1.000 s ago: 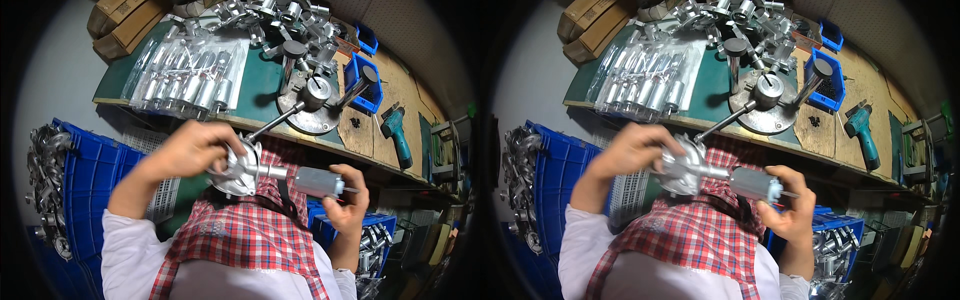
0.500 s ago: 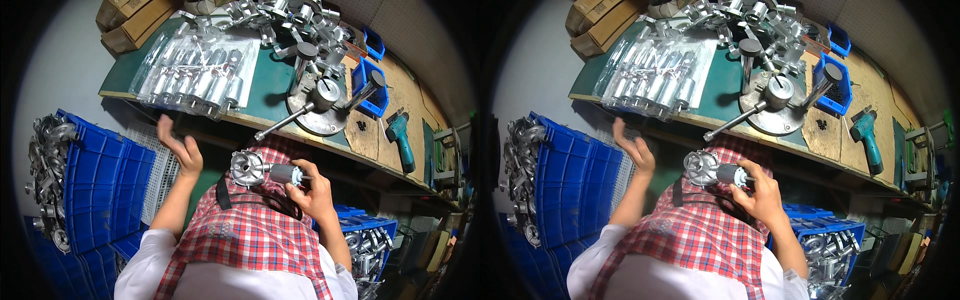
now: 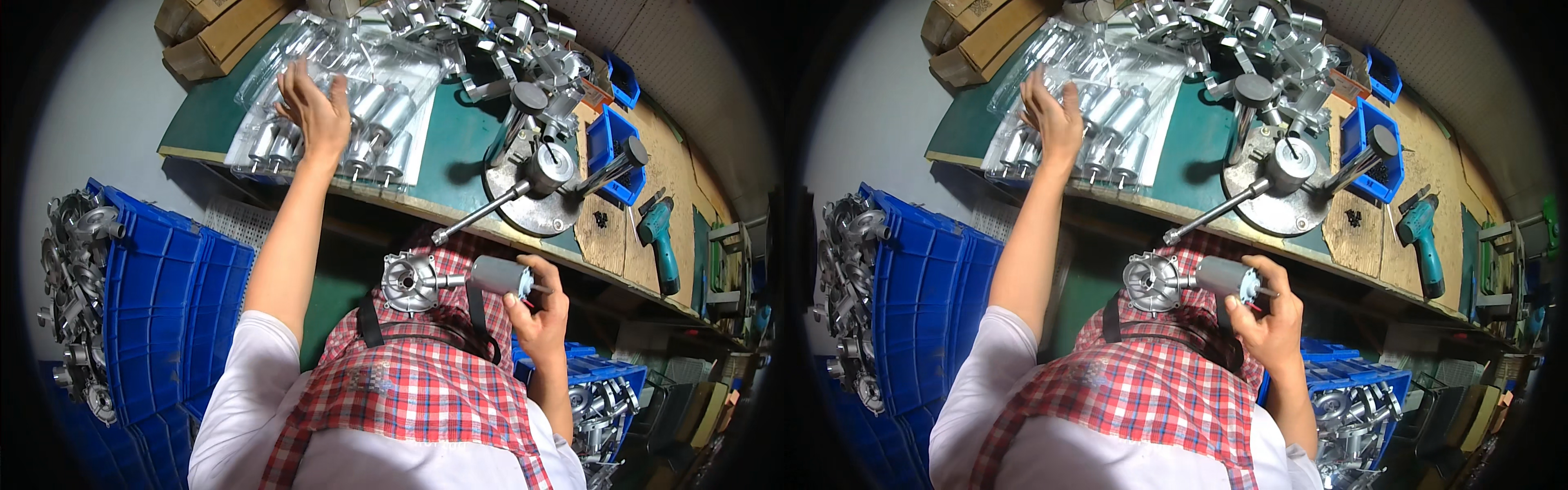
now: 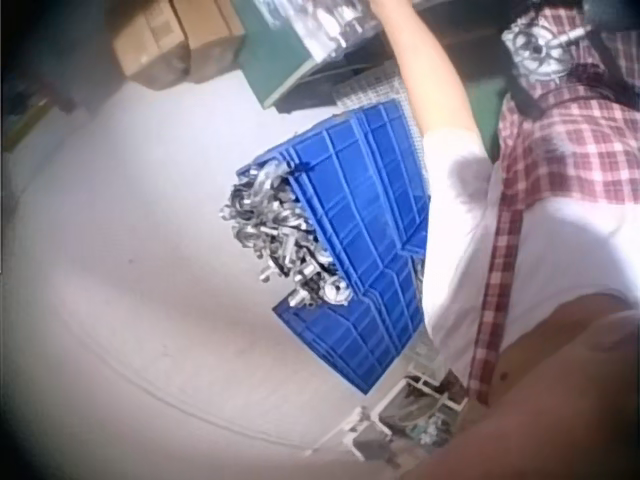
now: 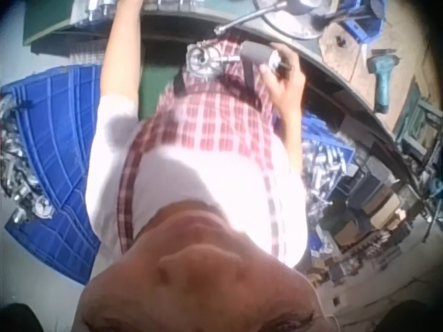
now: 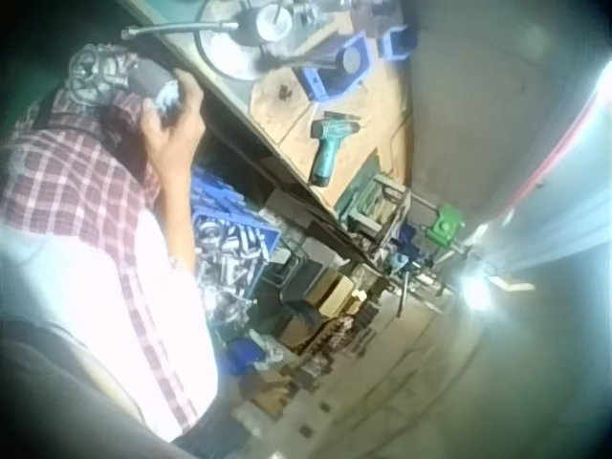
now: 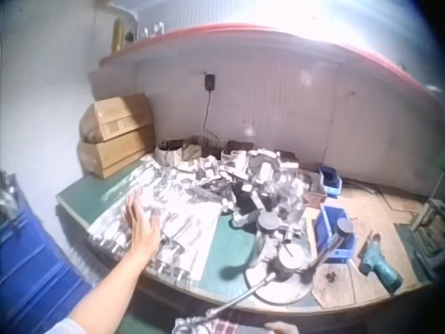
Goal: The person assembles mechanical components at a workbench. They pick up a metal housing, insert a cylindrical motor, and use a cordless drill to fasten screws. The process is repeated for multiple units, with parts organized in blue bins and on the table.
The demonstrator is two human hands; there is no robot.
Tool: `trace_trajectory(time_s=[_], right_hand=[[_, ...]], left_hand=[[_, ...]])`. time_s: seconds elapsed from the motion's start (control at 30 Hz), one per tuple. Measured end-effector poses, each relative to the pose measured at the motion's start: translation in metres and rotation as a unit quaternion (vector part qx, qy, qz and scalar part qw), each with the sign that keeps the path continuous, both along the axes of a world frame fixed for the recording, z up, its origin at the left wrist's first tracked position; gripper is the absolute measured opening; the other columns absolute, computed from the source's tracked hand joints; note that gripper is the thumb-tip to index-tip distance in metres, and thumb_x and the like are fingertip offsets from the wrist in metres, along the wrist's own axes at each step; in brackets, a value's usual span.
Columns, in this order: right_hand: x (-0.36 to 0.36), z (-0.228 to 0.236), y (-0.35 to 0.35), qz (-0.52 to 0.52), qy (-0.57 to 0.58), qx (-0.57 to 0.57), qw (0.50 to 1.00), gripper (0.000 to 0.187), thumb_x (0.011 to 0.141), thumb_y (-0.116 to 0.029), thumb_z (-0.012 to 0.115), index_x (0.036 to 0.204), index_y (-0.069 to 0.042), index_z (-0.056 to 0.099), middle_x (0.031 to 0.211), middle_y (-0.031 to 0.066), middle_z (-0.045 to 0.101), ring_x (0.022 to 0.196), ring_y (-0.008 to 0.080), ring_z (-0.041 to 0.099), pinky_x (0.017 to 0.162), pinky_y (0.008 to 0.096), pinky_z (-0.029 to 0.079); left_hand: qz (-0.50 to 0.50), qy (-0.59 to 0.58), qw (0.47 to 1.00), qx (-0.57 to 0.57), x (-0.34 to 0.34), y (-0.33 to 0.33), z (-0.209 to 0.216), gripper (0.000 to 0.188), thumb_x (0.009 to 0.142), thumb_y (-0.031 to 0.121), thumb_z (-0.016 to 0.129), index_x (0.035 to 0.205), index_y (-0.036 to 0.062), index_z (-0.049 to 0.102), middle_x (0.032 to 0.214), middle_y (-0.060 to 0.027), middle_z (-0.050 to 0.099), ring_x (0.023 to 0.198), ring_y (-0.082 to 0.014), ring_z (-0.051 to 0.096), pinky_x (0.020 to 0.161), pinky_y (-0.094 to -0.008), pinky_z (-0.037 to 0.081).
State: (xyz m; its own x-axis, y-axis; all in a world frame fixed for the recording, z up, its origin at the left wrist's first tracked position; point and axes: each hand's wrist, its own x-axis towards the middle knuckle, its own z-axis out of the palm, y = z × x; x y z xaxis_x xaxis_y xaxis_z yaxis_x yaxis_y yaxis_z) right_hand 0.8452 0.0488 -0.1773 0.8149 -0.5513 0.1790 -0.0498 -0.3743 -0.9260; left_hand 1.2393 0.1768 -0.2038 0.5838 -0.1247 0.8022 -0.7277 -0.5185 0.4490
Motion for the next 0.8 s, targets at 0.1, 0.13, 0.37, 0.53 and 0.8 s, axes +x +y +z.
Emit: trace_trajectory(time_s=[0.1,0.13,0.37,0.53,0.8], right_hand=[[-0.004,-0.002,0.001,-0.024,0.001,0.017,1.000,0.046,0.080,-0.009,0.071,0.122,0.000,0.055,0.082,0.0074,0.064,0.066,0.0097,0.059,0.062,0.0240,0.049],[-0.007,-0.002,0.002,-0.021,0.003,0.006,1.000,0.046,0.080,-0.010,0.071,0.122,0.000,0.055,0.082,0.0072,0.064,0.065,0.0093,0.059,0.062,0.0236,0.049],[-0.018,-0.009,0.001,0.014,0.004,-0.029,0.999,0.047,0.081,-0.012,0.072,0.122,0.001,0.055,0.091,0.0105,0.066,0.078,0.0142,0.064,0.069,0.0268,0.052],[0.008,-0.006,0.014,0.089,0.029,-0.086,0.992,0.052,0.078,-0.014,0.076,0.124,-0.001,0.055,0.101,0.0167,0.067,0.086,0.0243,0.070,0.075,0.0325,0.055],[0.049,-0.019,0.032,0.167,0.069,-0.231,0.956,0.054,0.076,-0.015,0.076,0.124,-0.006,0.054,0.102,0.0187,0.068,0.083,0.0362,0.068,0.068,0.0398,0.056]], left_hand=[[-0.107,-0.038,0.982,-0.149,-0.037,0.001,0.017,0.049,0.103,0.025,0.045,0.140,-0.0040,0.030,0.142,-0.0236,0.035,0.135,-0.0356,0.034,0.113,-0.0440,0.026],[-0.154,-0.047,0.976,-0.145,-0.062,0.019,0.011,0.051,0.101,0.026,0.047,0.140,-0.0032,0.031,0.140,-0.0233,0.037,0.133,-0.0348,0.036,0.112,-0.0445,0.028],[-0.334,0.185,0.923,0.042,-0.209,0.112,-0.109,0.099,0.076,0.068,0.069,0.137,-0.0017,0.036,0.136,-0.0212,0.040,0.128,-0.0359,0.041,0.109,-0.0454,0.034],[-0.439,0.396,0.803,0.075,-0.211,0.080,-0.113,0.117,0.058,0.036,0.091,0.149,0.0059,0.025,0.140,-0.0158,0.049,0.134,-0.0333,0.044,0.112,-0.0423,0.035],[-0.393,0.384,0.829,0.108,-0.228,0.050,-0.101,0.081,0.067,0.022,0.089,0.128,0.0054,0.038,0.114,-0.0169,0.065,0.105,-0.0382,0.065,0.088,-0.0425,0.052]])
